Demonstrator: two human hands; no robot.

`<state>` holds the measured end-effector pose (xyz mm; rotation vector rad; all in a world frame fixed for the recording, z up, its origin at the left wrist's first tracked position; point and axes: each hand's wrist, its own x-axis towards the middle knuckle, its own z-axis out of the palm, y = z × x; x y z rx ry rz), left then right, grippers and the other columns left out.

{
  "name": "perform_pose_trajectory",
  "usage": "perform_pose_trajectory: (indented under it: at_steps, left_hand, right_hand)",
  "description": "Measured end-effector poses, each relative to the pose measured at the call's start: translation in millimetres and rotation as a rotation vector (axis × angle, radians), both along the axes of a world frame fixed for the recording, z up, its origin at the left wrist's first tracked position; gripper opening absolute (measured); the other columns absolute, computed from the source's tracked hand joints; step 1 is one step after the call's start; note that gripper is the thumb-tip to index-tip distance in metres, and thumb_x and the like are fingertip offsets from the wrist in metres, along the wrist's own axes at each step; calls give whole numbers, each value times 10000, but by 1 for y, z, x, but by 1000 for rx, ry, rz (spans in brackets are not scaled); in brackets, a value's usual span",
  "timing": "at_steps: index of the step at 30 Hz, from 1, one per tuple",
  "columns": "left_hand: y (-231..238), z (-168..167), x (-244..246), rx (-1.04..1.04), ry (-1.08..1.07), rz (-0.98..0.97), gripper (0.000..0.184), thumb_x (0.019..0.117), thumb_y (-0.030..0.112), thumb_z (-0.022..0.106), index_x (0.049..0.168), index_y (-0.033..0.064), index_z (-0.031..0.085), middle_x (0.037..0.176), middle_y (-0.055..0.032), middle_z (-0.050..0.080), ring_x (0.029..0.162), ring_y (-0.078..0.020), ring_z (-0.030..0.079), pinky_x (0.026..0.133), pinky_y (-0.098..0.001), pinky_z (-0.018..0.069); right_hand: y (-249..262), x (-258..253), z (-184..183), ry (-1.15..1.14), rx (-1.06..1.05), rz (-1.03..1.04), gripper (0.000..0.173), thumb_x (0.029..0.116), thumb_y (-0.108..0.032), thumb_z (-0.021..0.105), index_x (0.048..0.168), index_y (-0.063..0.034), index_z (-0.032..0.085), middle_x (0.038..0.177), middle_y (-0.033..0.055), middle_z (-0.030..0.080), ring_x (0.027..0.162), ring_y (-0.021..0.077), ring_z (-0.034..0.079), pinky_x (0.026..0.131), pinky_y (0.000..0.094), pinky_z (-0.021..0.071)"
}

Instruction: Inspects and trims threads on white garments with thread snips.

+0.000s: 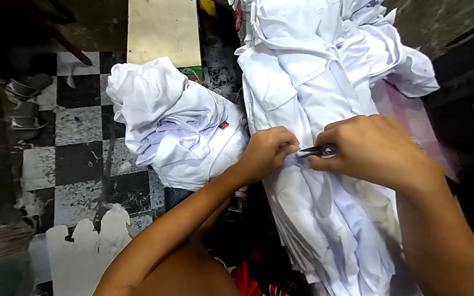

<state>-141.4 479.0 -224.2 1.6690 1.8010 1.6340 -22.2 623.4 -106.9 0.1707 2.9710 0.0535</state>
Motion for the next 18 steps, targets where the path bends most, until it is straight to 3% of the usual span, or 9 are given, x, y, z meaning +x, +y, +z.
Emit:
perform_pose_trajectory:
  at_steps: [6, 18]
  left_hand:
    - [-1, 1, 1, -11, -5, 12, 81, 920, -14, 666, 871, -22, 730, 891, -114, 720, 785, -134, 691, 736, -263, 571]
    - [0, -2, 2, 11, -6, 30, 82, 907, -33, 671, 852, -25, 731, 898, -127, 727, 809, -152, 703, 752, -270, 572]
  right_hand:
    - [-9, -3, 1, -10, 71, -14, 400, 815, -393, 788, 597, -140, 569, 577, 26, 523, 511, 242, 551, 446, 424, 344]
    - [-4, -1, -11, 41, 26, 69, 304, 834, -337, 799, 670, -124, 658, 625, 31, 584, 536, 248, 589, 448, 434, 374]
